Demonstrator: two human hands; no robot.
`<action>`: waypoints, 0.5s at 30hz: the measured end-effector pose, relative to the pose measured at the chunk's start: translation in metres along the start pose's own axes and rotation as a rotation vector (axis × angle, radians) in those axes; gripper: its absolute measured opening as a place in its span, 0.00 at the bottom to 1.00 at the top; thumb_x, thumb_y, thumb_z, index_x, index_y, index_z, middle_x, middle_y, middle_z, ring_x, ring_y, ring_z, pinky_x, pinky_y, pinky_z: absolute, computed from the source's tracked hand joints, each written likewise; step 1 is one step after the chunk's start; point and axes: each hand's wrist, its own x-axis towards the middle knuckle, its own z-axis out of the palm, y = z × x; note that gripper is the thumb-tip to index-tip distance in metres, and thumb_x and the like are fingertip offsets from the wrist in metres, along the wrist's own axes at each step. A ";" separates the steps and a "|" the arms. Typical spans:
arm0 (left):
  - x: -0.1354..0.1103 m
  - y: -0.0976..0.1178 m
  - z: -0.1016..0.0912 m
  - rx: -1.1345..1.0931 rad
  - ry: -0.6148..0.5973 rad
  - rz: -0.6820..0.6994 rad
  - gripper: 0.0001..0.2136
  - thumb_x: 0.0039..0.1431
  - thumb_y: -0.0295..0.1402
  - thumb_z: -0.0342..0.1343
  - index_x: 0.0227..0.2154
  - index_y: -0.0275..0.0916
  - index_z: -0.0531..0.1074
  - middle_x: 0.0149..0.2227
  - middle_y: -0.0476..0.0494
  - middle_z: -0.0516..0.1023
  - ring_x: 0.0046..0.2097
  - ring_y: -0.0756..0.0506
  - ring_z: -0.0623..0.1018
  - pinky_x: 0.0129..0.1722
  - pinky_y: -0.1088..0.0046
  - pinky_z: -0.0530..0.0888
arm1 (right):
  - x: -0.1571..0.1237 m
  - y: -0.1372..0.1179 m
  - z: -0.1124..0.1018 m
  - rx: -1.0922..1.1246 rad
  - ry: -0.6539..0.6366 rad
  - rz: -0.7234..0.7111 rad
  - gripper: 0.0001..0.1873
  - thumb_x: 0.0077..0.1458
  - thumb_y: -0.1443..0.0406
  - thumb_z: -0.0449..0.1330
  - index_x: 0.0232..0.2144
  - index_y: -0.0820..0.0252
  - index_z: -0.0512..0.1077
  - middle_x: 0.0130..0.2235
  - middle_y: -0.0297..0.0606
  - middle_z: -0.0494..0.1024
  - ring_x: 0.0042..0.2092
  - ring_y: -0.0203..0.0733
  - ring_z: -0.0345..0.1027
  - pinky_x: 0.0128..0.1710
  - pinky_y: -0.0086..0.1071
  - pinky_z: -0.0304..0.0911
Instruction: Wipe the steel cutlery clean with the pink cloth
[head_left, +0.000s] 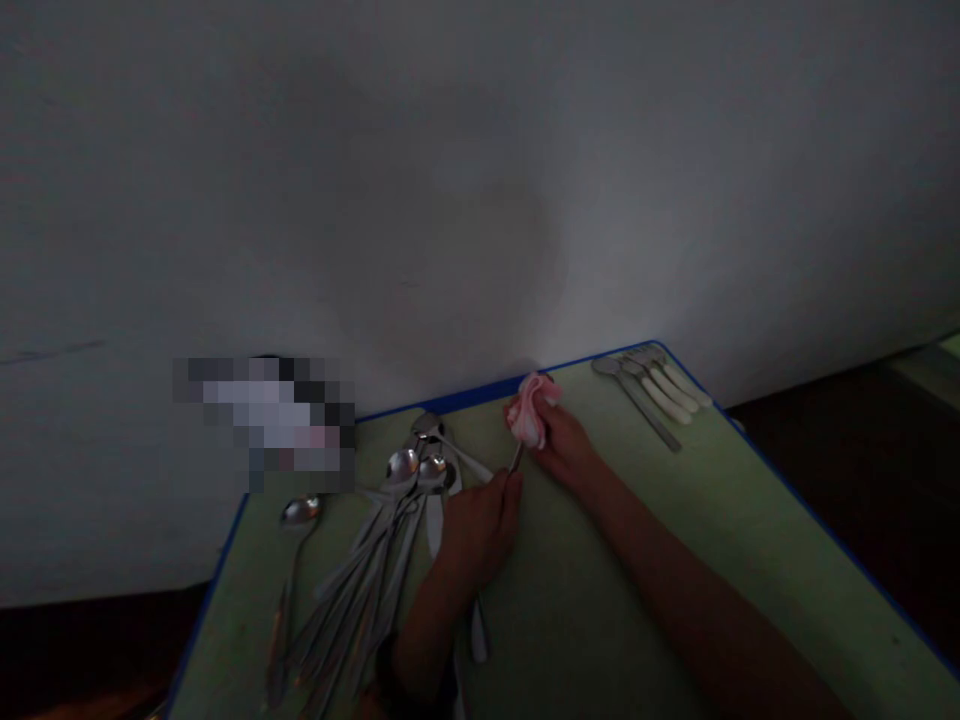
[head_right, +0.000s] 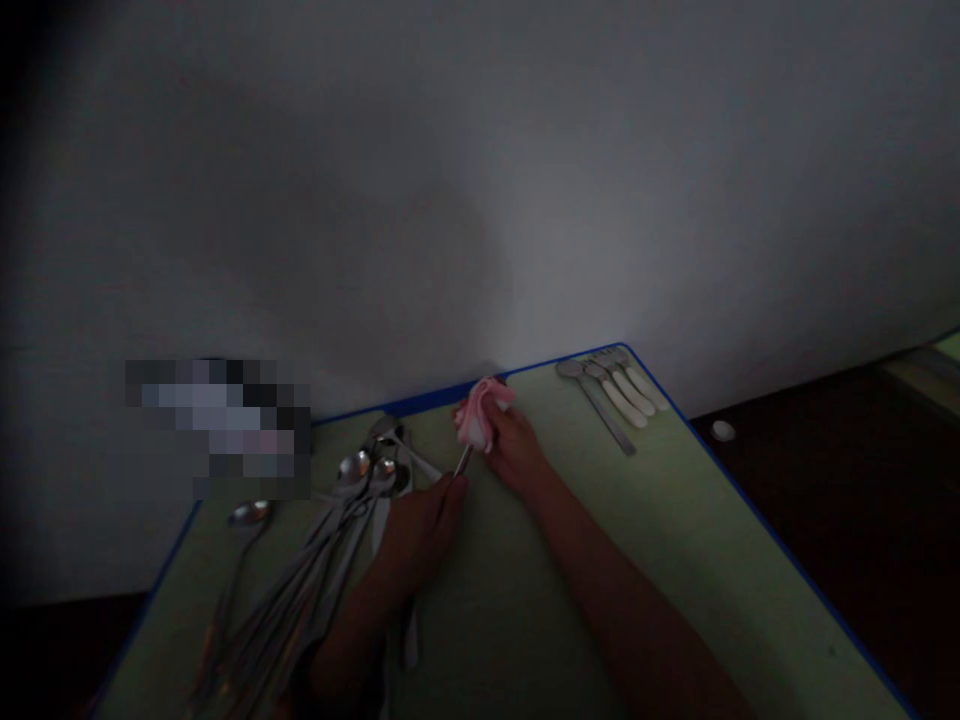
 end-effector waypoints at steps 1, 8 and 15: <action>0.000 0.000 0.000 -0.002 0.000 0.003 0.19 0.66 0.38 0.31 0.34 0.39 0.68 0.29 0.43 0.79 0.32 0.45 0.78 0.29 0.74 0.64 | 0.002 0.000 -0.001 0.017 0.041 -0.034 0.09 0.50 0.61 0.60 0.31 0.62 0.72 0.30 0.35 0.76 0.34 0.36 0.70 0.41 0.31 0.64; -0.001 -0.003 0.002 -0.108 0.026 0.008 0.20 0.66 0.41 0.33 0.32 0.40 0.70 0.27 0.45 0.78 0.31 0.46 0.77 0.30 0.75 0.63 | 0.003 -0.016 -0.002 0.145 0.102 -0.071 0.08 0.52 0.62 0.57 0.34 0.58 0.72 0.37 0.34 0.77 0.43 0.36 0.69 0.50 0.33 0.61; -0.002 -0.007 -0.003 -0.346 0.057 0.017 0.21 0.64 0.41 0.34 0.26 0.39 0.68 0.22 0.50 0.73 0.27 0.50 0.73 0.26 0.78 0.62 | -0.001 -0.015 0.001 0.068 0.046 -0.041 0.11 0.51 0.63 0.58 0.38 0.59 0.72 0.41 0.37 0.77 0.45 0.40 0.70 0.47 0.34 0.64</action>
